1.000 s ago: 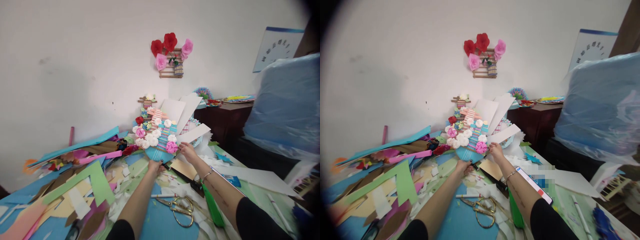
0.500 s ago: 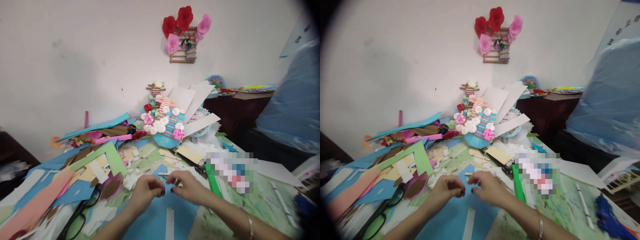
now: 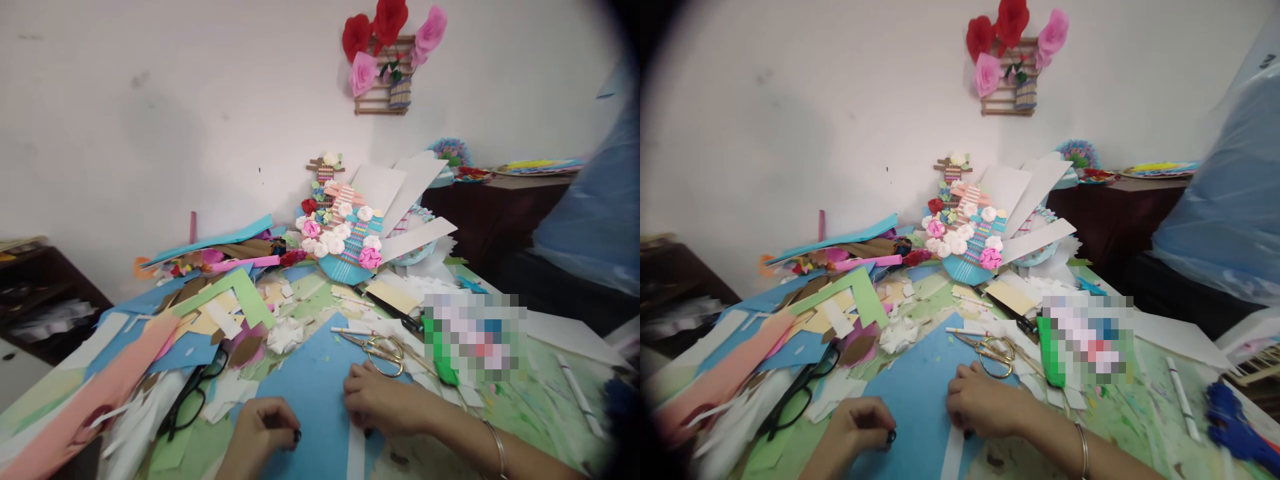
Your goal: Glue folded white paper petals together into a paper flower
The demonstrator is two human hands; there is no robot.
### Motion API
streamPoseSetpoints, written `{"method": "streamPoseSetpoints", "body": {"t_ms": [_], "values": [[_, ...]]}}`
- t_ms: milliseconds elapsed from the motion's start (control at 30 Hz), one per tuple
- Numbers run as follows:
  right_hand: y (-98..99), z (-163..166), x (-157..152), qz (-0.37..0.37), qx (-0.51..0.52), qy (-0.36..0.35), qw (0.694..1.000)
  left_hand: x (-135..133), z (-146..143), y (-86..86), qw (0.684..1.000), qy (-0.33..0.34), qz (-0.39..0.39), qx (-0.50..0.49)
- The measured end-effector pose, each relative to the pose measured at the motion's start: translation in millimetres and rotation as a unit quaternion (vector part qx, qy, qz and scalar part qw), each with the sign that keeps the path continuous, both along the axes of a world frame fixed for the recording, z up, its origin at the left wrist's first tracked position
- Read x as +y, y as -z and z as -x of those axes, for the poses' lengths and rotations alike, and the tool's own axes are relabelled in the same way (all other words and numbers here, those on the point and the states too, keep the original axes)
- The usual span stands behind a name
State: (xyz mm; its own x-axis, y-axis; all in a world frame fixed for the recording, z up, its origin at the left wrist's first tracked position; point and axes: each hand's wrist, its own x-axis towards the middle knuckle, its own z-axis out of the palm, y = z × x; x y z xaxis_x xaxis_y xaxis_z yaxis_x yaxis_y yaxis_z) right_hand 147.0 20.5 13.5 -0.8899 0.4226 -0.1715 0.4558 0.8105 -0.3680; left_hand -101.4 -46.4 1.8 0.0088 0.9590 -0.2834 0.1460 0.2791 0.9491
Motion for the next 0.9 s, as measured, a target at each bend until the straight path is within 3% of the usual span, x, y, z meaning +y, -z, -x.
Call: {"method": "streamPoseSetpoints", "body": {"t_ms": [167,333,467,600,667,900], "values": [[2.5,-1.0,-3.4,0.007,0.011,0.004,1.000,7.6,10.9,-9.6,0.997,-0.063,-0.033,0.027],[1.3,-0.1,1.2,0.004,0.018,0.027,0.999,30.4,32.7,-11.9,0.980,-0.152,-0.115,0.057],[-10.4,-3.1,33.3,-0.049,0.050,0.166,0.984,48.1,47.2,-5.7,0.964,-0.206,-0.145,0.081],[-20.6,1.9,75.1,-0.119,0.045,0.325,0.937,54.6,51.1,2.9,0.956,-0.227,-0.160,0.096],[-22.4,17.0,86.6,-0.135,0.045,0.350,0.926,55.1,52.5,6.5,0.953,-0.230,-0.167,0.105],[-4.7,117.7,99.6,-0.080,0.088,0.300,0.947,58.0,61.6,21.8,0.955,-0.213,-0.187,0.089]]}}
